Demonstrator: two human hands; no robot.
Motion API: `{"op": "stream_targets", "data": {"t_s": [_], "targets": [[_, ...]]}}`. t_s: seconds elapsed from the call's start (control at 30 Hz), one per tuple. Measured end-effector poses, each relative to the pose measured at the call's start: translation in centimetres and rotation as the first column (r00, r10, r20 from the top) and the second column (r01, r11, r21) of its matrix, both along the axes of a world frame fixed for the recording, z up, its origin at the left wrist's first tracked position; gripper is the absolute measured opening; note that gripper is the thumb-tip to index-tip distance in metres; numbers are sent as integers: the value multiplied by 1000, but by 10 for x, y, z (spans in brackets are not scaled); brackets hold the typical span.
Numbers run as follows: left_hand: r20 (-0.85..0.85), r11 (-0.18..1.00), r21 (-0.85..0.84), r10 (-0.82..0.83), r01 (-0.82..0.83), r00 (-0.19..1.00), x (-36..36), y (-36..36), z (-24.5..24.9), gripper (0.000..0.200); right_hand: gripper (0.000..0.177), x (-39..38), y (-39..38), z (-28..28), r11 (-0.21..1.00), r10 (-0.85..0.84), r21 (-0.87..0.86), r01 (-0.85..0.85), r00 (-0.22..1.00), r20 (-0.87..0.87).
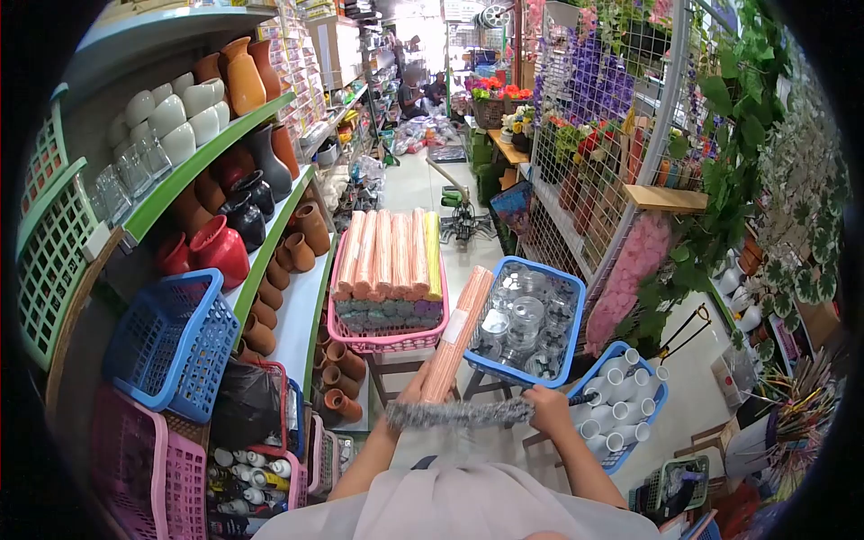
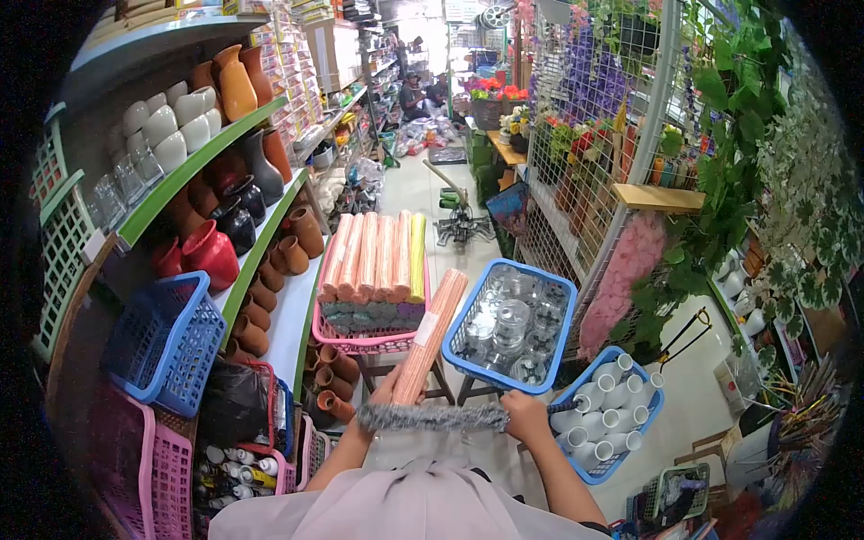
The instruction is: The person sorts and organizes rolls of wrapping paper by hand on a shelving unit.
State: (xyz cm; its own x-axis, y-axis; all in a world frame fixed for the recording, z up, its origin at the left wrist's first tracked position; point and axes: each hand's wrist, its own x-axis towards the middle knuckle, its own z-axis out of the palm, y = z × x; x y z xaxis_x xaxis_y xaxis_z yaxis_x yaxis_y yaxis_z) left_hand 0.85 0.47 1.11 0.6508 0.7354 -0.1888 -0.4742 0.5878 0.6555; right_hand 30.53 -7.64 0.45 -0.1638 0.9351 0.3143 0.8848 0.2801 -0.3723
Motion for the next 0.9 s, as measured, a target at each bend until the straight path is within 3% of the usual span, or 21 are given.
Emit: {"op": "stream_targets", "data": {"t_s": [0.03,0.1,0.13,0.17,0.23,0.27,0.3,0.33,0.37,0.4,0.43,0.5,0.53,0.57,0.63,0.7,0.77,0.8,0.83,0.9], "targets": [[-2,1000,-1,-4,4,1000,0,0,3,53,22,5,6,-8,1000,-4,-1,4,1000,-2],[-95,994,102,34,-24,995,0,-4,9,53,23,9,16,-13,926,-372,-119,359,921,-113],[-146,993,114,57,-40,988,2,-5,12,54,27,4,14,-2,917,-398,-131,377,886,-237],[-149,993,113,49,-32,988,0,-4,5,54,27,5,11,-5,914,-406,-134,384,882,-239],[-211,998,55,7,5,978,-4,2,-1,54,31,1,4,-5,998,-69,-4,69,996,-54],[-218,998,58,-5,18,976,-3,2,-5,54,37,0,4,-4,998,41,-55,-36,994,100],[-171,990,122,95,-74,981,3,-4,9,54,37,2,6,-7,998,29,-52,-24,995,91],[-118,969,180,191,-169,974,6,-7,18,54,28,6,9,-12,1000,-26,4,26,1000,17],[-126,970,181,183,-159,975,2,-5,19,54,19,8,11,-18,995,-75,55,78,995,-58],[-189,975,200,131,-92,973,-4,-5,18,56,18,2,16,-6,964,-259,-94,250,960,-103],[-251,977,213,82,-27,965,-9,-5,18,59,18,-3,19,-8,963,-263,-99,253,959,-106],[-296,976,219,73,-7,952,-16,-1,15,54,17,-10,27,-18,884,-468,-144,446,837,-284],[-360,982,190,85,-16,929,-19,4,6,54,18,-13,27,-24,957,-286,-25,288,927,-244],[-421,987,159,92,-27,903,-21,6,0,54,18,-16,27,-21,958,-285,-32,286,928,-242],[-441,973,225,139,-41,886,-18,7,12,54,19,-21,27,-10,999,-1,-54,0,1000,-22],[-455,955,293,189,-54,870,-16,11,18,53,19,-14,43,-22,996,-77,-60,72,994,-78],[-285,963,260,145,-69,948,-16,17,19,53,22,-9,60,-34,892,-451,-119,435,852,-265],[-309,961,273,133,-47,942,-17,22,16,52,24,-10,67,-34,861,-509,-171,480,810,-291],[-305,961,274,130,-44,943,-19,32,6,52,24,-14,68,-28,859,-512,-167,484,809,-289],[-387,979,203,105,-26,916,-20,53,0,54,14,-25,61,-11,986,-165,-23,163,977,-136]]}}
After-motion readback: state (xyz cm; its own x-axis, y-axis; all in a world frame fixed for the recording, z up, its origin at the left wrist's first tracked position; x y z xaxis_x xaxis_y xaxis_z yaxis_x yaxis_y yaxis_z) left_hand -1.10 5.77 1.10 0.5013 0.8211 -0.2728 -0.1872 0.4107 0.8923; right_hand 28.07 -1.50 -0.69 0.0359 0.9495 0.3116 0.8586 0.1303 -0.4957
